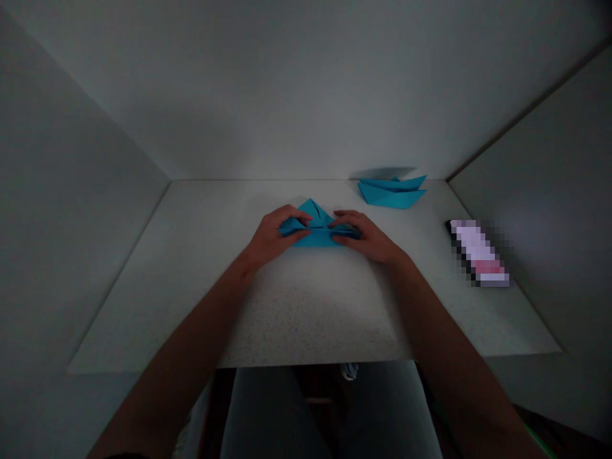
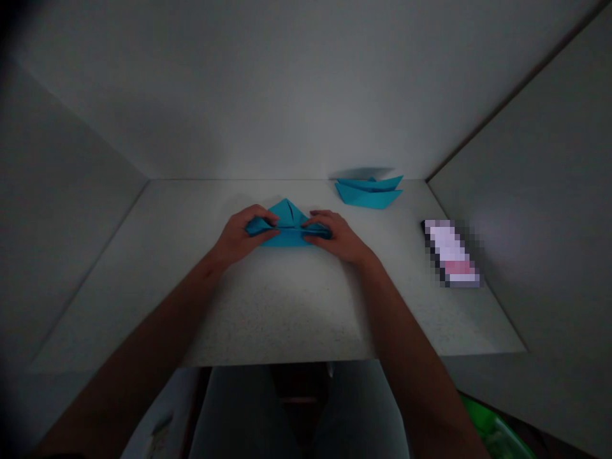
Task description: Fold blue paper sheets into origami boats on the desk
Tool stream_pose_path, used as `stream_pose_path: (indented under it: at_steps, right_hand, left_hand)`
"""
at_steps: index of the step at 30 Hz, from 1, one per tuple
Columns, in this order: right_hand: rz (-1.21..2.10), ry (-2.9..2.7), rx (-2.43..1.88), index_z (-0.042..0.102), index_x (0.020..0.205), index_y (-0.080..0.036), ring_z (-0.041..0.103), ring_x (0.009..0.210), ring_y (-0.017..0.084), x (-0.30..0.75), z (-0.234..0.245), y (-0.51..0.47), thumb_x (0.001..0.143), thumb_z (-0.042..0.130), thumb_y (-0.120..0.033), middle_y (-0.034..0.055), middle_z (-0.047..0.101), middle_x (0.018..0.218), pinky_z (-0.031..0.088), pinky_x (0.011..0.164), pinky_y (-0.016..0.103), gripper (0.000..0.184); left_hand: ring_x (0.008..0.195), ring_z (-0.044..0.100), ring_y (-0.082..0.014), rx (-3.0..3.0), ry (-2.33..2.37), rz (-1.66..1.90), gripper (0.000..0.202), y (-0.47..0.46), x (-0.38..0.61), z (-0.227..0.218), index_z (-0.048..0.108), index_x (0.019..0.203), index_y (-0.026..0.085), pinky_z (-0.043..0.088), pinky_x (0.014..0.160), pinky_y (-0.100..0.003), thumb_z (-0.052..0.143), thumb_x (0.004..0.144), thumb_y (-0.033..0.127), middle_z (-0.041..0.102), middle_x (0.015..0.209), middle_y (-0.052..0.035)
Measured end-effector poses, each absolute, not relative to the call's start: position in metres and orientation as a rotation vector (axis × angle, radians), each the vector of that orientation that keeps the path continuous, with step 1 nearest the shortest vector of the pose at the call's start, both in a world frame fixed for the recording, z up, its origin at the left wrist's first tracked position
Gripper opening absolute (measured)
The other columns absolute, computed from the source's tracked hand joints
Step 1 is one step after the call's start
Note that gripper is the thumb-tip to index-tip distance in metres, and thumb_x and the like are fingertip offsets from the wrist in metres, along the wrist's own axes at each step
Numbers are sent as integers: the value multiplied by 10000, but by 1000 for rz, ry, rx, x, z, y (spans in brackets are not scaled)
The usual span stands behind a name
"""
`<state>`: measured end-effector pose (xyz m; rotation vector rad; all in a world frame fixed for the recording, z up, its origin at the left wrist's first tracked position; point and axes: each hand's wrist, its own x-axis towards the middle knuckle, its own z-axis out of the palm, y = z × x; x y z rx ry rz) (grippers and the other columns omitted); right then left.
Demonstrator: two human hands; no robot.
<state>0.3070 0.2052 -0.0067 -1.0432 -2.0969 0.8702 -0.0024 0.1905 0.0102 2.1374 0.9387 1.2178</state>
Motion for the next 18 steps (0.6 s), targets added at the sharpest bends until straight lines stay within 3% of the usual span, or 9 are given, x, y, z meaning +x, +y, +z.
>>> stream_pose_path:
  at_steps: [4, 7, 11, 14, 18]
  right_hand:
    - [983, -1985, -1014, 770, 1243, -334, 660, 1414, 330, 307, -7, 205, 937, 852, -516, 89, 731, 1450, 483, 1250, 573, 365]
    - [1028, -1885, -1020, 775, 1151, -314, 677, 1365, 314, 307, -7, 206, 931, 852, -545, 81, 743, 1404, 504, 1224, 534, 328]
    - [1078, -1786, -1096, 798, 1083, -284, 738, 1099, 291, 306, -3, 206, 919, 848, -605, 65, 786, 1152, 597, 1039, 483, 364]
    - [1043, -1739, -1104, 811, 1012, -267, 728, 1012, 275, 305, 1, 206, 922, 843, -626, 68, 766, 1101, 609, 931, 446, 371]
    - [944, -1690, -1102, 813, 963, -279, 725, 1030, 288, 306, 2, 207, 915, 844, -654, 63, 766, 1087, 605, 959, 473, 380]
  left_hand:
    - [994, 785, -187, 2108, 957, 1233, 385, 188, -1, 11, 778, 1297, 243, 628, 981, -331, 890, 961, 396, 816, 1071, -54]
    - [977, 778, -183, 2079, 965, 1282, 362, 188, -2, 11, 791, 1274, 251, 627, 978, -334, 891, 961, 402, 814, 1054, -46]
    - [1009, 771, -196, 2015, 1030, 1335, 355, 193, -4, 8, 795, 1247, 252, 628, 985, -348, 907, 940, 390, 809, 1074, -48]
    - [1082, 760, -207, 1898, 1089, 1411, 363, 200, -6, -1, 784, 1244, 263, 624, 1000, -361, 912, 921, 365, 792, 1151, -54]
    - [1224, 734, -241, 1647, 1165, 1460, 494, 210, -10, -16, 739, 1307, 291, 634, 933, -350, 936, 865, 395, 734, 1351, -89]
